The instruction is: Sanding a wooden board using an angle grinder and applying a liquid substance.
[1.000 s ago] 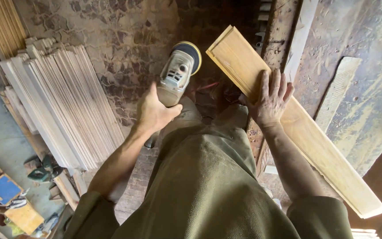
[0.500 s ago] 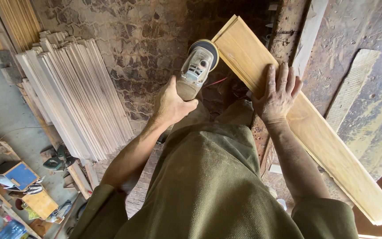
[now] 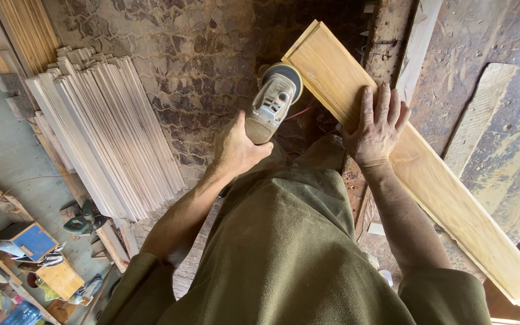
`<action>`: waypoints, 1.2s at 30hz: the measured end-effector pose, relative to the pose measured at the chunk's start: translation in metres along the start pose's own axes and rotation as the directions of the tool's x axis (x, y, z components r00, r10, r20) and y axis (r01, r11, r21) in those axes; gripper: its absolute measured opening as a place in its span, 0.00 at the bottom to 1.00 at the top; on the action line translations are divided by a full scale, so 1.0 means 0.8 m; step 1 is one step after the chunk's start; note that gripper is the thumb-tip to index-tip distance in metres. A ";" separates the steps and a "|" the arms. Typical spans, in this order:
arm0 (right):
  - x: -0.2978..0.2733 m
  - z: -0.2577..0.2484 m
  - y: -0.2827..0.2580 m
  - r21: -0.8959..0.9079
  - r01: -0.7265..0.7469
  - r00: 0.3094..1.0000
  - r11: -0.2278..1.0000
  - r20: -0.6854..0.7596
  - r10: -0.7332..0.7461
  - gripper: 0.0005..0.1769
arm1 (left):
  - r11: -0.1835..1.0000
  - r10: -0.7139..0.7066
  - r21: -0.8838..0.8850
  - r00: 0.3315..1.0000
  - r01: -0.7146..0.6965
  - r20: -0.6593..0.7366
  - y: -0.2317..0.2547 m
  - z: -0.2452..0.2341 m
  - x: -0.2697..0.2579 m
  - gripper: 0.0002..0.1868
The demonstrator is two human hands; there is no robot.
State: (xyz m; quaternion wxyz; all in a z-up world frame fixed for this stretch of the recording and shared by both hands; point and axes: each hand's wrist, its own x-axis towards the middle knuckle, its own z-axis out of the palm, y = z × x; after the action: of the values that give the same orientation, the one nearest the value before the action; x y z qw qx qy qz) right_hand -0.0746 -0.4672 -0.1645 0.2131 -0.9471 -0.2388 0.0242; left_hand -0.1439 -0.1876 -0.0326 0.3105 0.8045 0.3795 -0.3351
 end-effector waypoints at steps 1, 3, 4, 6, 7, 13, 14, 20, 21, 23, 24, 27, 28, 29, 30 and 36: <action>-0.002 0.002 0.002 0.001 -0.003 1.000 1.000 0.002 0.003 0.58 | 1.000 -0.001 -0.001 1.000 0.001 0.000 -0.004 0.002 0.004 0.33; -0.003 0.003 0.001 0.008 -0.001 1.000 1.000 0.007 0.001 0.58 | 1.000 -0.010 -0.003 1.000 0.010 -0.002 -0.008 0.001 0.008 0.34; -0.001 0.001 -0.001 0.002 -0.001 1.000 1.000 0.009 0.001 0.59 | 1.000 -0.014 0.020 1.000 0.014 0.001 -0.007 -0.002 0.012 0.33; 0.000 0.000 0.000 -0.005 -0.002 1.000 1.000 0.012 0.002 0.60 | 0.999 -0.018 0.043 1.000 0.017 0.006 -0.005 -0.004 0.016 0.32; -0.002 0.002 0.002 -0.003 0.001 1.000 1.000 0.010 -0.001 0.59 | 0.999 -0.022 0.041 1.000 0.022 0.013 -0.004 -0.005 0.016 0.32; 0.000 0.002 -0.001 -0.003 0.006 1.000 1.000 -0.008 -0.006 0.56 | 1.000 -0.012 0.019 0.999 0.011 0.040 -0.003 -0.014 0.008 0.31; 0.001 -0.001 -0.002 -0.010 0.005 1.000 1.000 -0.010 -0.005 0.55 | 0.999 -0.019 0.026 0.998 0.018 0.054 -0.002 -0.013 0.007 0.31; -0.001 0.003 0.002 -0.006 0.006 1.000 1.000 -0.003 -0.006 0.56 | 0.998 -0.042 0.048 0.999 0.041 0.024 -0.011 -0.002 0.012 0.33; -0.001 0.001 0.000 -0.004 0.009 1.000 1.000 -0.002 -0.009 0.56 | 0.998 -0.045 0.047 0.999 0.044 0.022 -0.009 -0.005 0.011 0.33; 0.001 -0.005 -0.003 -0.028 0.019 1.000 0.999 -0.011 -0.019 0.56 | 0.999 -0.031 -0.019 0.999 0.032 0.021 -0.004 -0.011 0.013 0.32; 0.000 -0.004 -0.002 -0.028 0.018 1.000 0.999 -0.009 -0.018 0.56 | 0.999 -0.032 -0.019 0.999 0.033 0.023 -0.002 -0.011 0.012 0.32; 0.000 -0.002 0.000 -0.023 0.018 1.000 1.000 -0.013 -0.018 0.56 | 1.000 -0.011 -0.017 1.000 0.011 -0.001 0.000 -0.009 0.013 0.33; 0.000 -0.002 0.000 -0.018 0.019 1.000 1.000 -0.010 -0.019 0.57 | 1.000 0.000 -0.005 1.000 0.000 -0.007 -0.002 -0.007 0.014 0.32; 0.000 -0.002 0.000 -0.014 0.020 1.000 1.000 -0.007 -0.020 0.57 | 1.000 0.011 0.007 1.000 -0.010 -0.013 -0.004 -0.005 0.014 0.32; -0.001 -0.001 0.000 -0.014 0.021 1.000 1.000 -0.007 -0.021 0.57 | 1.000 0.010 0.007 1.000 -0.010 -0.013 -0.007 -0.004 0.014 0.32; -0.006 0.003 0.003 0.004 -0.025 0.998 1.000 0.050 0.025 0.59 | 0.998 0.025 0.062 0.997 -0.030 0.073 -0.005 0.008 0.001 0.34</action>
State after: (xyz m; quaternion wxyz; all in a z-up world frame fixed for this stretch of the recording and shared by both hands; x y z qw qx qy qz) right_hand -0.0784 -0.4704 -0.1676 0.2089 -0.9487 -0.2319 0.0510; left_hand -0.1483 -0.1902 -0.0382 0.3033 0.8063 0.3461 -0.3716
